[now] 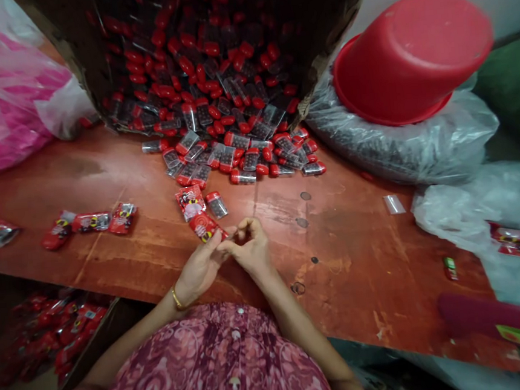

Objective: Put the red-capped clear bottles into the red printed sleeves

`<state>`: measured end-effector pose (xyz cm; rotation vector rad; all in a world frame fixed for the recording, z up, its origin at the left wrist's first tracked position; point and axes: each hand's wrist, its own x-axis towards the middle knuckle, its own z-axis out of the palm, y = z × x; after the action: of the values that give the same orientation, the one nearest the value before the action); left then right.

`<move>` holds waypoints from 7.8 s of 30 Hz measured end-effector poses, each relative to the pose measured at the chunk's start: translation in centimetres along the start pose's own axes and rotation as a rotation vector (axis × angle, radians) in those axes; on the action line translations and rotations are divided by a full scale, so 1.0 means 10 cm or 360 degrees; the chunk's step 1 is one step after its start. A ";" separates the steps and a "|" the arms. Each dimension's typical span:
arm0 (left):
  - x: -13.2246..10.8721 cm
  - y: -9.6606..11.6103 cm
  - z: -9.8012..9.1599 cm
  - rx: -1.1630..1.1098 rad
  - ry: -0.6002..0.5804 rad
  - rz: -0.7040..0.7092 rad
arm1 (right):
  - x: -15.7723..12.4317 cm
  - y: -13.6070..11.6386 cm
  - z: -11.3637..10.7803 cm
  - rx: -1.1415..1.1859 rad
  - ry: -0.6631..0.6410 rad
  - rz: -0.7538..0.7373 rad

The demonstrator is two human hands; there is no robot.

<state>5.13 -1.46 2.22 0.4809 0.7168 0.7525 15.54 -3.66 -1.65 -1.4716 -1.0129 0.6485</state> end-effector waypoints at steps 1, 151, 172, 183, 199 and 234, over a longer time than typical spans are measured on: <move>0.00 0.07 -0.05 0.0005 0.0076 0.0061 | 0.06 0.01 0.02 -0.0119 -0.0069 -0.0138; 0.36 0.12 -0.07 0.0326 0.0082 0.0033 | -0.08 -0.08 -0.11 0.0428 -0.0411 0.0381; 0.16 0.27 -0.19 -0.0084 0.0307 -0.0127 | 0.20 0.03 -0.04 -0.0557 -0.0225 -0.0584; 0.22 0.95 -0.85 0.0060 0.1043 0.0872 | 1.49 0.25 0.42 -0.1677 -0.0324 -0.0769; 0.57 0.47 -0.76 0.2497 0.0830 0.0969 | 0.73 0.33 -0.47 -0.1411 -0.0320 -0.1009; 0.31 0.51 -0.15 0.0258 0.0473 -0.0118 | 1.07 0.14 -0.66 -0.1765 -0.1133 -0.0963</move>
<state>3.35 4.37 3.18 0.4913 1.0736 0.7067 26.54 2.49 -0.20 -1.6919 -2.5226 0.0970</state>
